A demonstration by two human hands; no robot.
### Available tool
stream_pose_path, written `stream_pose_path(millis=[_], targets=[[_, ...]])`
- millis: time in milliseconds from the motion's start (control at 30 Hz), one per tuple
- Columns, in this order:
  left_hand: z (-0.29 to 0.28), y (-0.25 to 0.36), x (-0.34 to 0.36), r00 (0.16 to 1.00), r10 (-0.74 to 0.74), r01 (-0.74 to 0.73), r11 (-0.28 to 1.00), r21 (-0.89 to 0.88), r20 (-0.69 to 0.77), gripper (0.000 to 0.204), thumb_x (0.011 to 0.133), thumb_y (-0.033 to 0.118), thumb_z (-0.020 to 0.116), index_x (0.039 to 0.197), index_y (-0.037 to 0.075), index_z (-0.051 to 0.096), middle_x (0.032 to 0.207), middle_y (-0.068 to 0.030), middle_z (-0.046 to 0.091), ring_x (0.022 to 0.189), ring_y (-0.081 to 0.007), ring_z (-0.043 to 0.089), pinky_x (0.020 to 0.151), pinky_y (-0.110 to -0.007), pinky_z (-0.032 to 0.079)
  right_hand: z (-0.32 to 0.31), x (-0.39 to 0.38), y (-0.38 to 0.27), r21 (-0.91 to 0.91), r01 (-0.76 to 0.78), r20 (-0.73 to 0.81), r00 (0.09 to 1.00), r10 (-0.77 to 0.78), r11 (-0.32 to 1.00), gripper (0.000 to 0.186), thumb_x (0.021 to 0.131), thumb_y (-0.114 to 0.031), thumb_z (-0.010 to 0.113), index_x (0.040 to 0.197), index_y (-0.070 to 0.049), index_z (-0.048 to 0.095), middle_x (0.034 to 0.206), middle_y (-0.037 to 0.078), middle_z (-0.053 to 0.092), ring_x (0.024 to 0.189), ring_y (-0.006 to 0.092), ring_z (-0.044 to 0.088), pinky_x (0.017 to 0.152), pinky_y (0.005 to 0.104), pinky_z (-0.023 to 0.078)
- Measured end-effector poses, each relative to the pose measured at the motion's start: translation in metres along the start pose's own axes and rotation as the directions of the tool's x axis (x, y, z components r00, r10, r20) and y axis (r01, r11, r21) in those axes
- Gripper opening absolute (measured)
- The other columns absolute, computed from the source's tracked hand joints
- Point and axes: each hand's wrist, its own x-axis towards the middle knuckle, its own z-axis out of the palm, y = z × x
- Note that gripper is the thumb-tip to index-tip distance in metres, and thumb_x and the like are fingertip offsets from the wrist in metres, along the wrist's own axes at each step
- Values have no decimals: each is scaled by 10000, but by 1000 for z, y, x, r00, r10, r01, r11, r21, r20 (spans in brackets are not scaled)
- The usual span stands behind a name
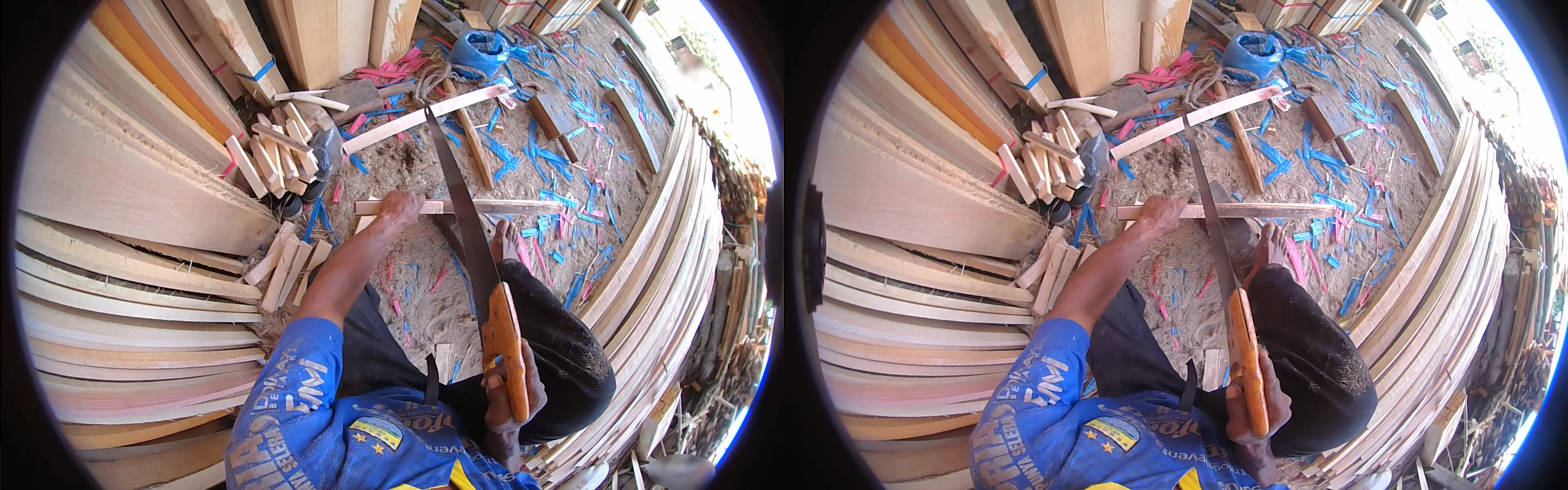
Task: The person uses a hand saw to cut thin wooden strips into smaller pieces. They hold the wood with one hand and saw with the other, placing the cut pieces into a pile.
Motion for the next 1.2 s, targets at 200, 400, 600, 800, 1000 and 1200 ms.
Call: stream_pose_path(millis=[200, 400, 600, 800, 1000, 1200], targets=[[-7, 0, -1, 990, 141, -140, 989, 48, -5, 143, 757, 72, 636, 891, 24, 630, 678, -171, 664, 665, -301, 708, 572, -443, 575, -6, 18, 0, -224, 20, 31, 999, -13, 974, 511, 860, -64, 710, 1314, 95, 537, 986, 115, 718, 901, 166, 681, 829, 274, 528], [-4, 17, 3, 985, 145, -150, 988, 46, 92, 162, 744, 77, 642, 901, 39, 632, 692, -180, 664, 693, -324, 708, 596, -447, 569, -14, 17, 16, -161, 22, -4, 1000, -23, 987, 527, 851, -60, 713, 1316, 105, 528, 982, 137, 714, 892, 171, 683, 819, 277, 533], [-11, 29, -5, 991, 130, -132, 987, 88, 31, 89, 839, 114, 586, 886, 84, 655, 714, -128, 686, 686, -267, 713, 595, -410, 570, -18, 16, 22, -127, -1, -18, 1000, -1, 992, 528, 852, -57, 710, 1321, 101, 526, 995, 140, 708, 899, 169, 679, 819, 276, 532], [-10, 37, -6, 997, 71, -71, 997, 24, -15, 121, 794, 103, 625, 904, 58, 641, 769, -148, 695, 740, -312, 713, 647, -440, 562, -15, 18, 26, -112, -4, -3, 1000, 4, 994, 529, 852, -53, 706, 1325, 98, 524, 1008, 143, 703, 906, 167, 675, 819, 275, 531], [-23, 40, -5, 999, 52, -53, 998, 22, 9, 197, 766, 136, 709, 937, 55, 653, 782, -151, 698, 773, -308, 714, 683, -443, 566, -11, 19, 25, -104, -3, 18, 1000, 5, 995, 530, 852, -50, 703, 1329, 94, 522, 1021, 145, 698, 913, 164, 671, 818, 274, 529], [-19, 29, -4, 994, 110, -110, 993, 30, 19, 232, 746, 164, 739, 931, 53, 654, 803, -169, 702, 785, -316, 714, 678, -446, 570, -12, 20, 26, -101, -7, 31, 999, 10, 995, 531, 853, -46, 699, 1334, 90, 520, 1033, 148, 692, 920, 162, 667, 818, 273, 528]])
